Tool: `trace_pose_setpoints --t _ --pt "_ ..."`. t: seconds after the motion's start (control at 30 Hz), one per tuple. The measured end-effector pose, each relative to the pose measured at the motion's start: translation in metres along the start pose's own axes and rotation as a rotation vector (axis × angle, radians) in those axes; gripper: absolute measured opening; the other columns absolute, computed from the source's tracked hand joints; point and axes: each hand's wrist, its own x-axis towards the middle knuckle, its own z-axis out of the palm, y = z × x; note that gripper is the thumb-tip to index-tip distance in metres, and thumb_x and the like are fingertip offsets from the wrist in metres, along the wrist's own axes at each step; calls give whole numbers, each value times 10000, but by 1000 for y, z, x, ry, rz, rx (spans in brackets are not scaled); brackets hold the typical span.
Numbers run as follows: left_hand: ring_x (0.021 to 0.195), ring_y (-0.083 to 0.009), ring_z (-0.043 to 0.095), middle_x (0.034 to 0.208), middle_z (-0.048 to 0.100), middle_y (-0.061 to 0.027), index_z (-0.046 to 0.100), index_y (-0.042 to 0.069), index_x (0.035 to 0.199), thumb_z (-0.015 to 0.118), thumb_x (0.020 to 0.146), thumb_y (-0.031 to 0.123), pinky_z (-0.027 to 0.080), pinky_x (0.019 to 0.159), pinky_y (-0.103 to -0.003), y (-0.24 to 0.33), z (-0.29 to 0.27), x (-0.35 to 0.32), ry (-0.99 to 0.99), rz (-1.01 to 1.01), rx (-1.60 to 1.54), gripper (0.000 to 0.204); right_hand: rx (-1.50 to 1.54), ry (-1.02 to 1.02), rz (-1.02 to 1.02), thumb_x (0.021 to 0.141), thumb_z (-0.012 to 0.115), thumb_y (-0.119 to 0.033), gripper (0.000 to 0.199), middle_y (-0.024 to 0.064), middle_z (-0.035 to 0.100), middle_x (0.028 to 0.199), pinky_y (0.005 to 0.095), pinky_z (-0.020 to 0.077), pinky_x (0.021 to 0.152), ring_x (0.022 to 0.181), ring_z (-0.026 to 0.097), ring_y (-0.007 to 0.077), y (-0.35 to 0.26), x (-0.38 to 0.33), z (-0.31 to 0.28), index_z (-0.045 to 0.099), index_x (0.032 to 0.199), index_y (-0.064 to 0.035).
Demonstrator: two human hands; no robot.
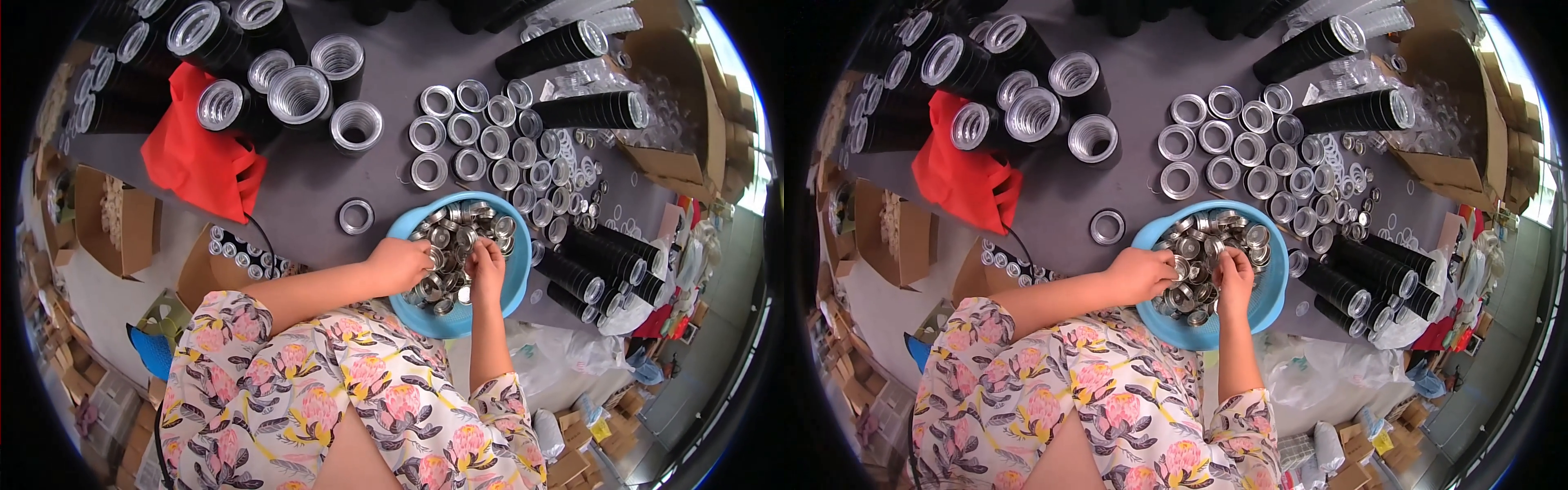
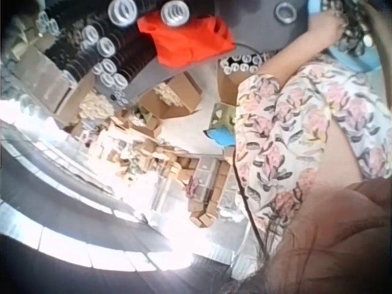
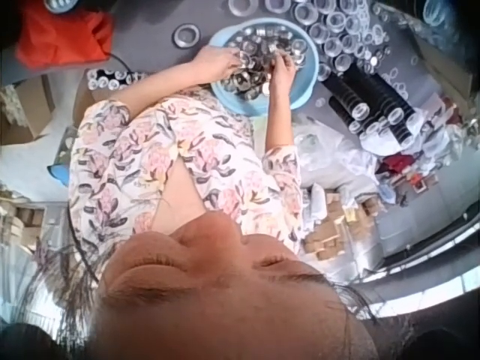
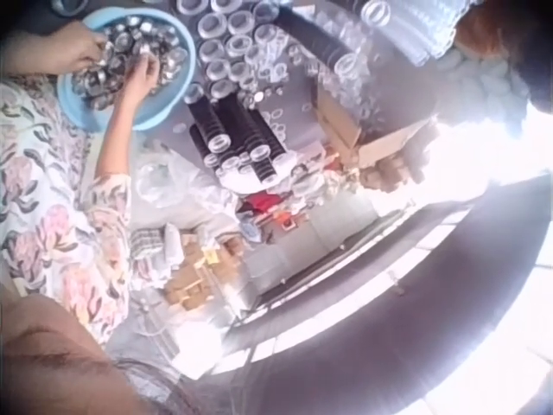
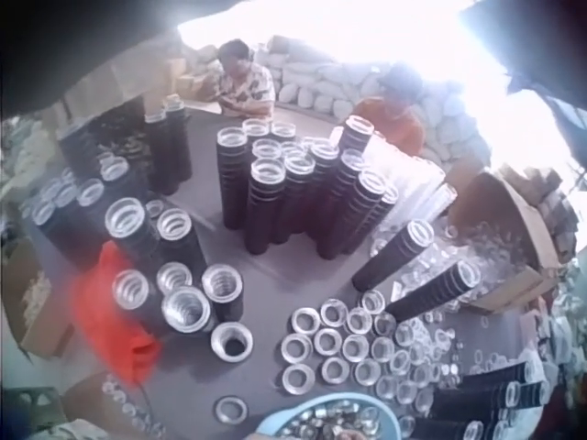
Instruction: The person assembles cylindrical light fixtures by hand, fitting metal rings and reflectors onto the components at a table, and packs the assembled fixtures into a cardboard box.
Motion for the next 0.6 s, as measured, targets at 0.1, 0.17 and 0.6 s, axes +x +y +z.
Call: trace_pose_setpoints --t 0.1,0.17,0.6 --pt "716 -266 591 839 556 -58 615 102 749 610 720 135 480 613 -396 7 1 -6 91 -96 -143 44 -27 -22 -40 874 551 -103 47 -28 475 600 191 286 427 472 394 54 2 2 8 549 876 -56" --pt "735 -266 587 837 553 -62 612 97 758 618 724 142 476 628 -393 11 -1 -8 102 -181 -238 57 -29 24 -67 874 551 -99 40 -28 474 608 192 290 423 473 391 55 3 2 12 544 880 -60" --pt "696 -245 609 873 591 -34 654 109 881 621 768 141 485 576 -356 -41 -9 -78 787 -206 -152 122 -469 -218 -637 812 566 37 92 39 577 918 195 404 532 627 490 72 11 -24 49 559 884 -20"
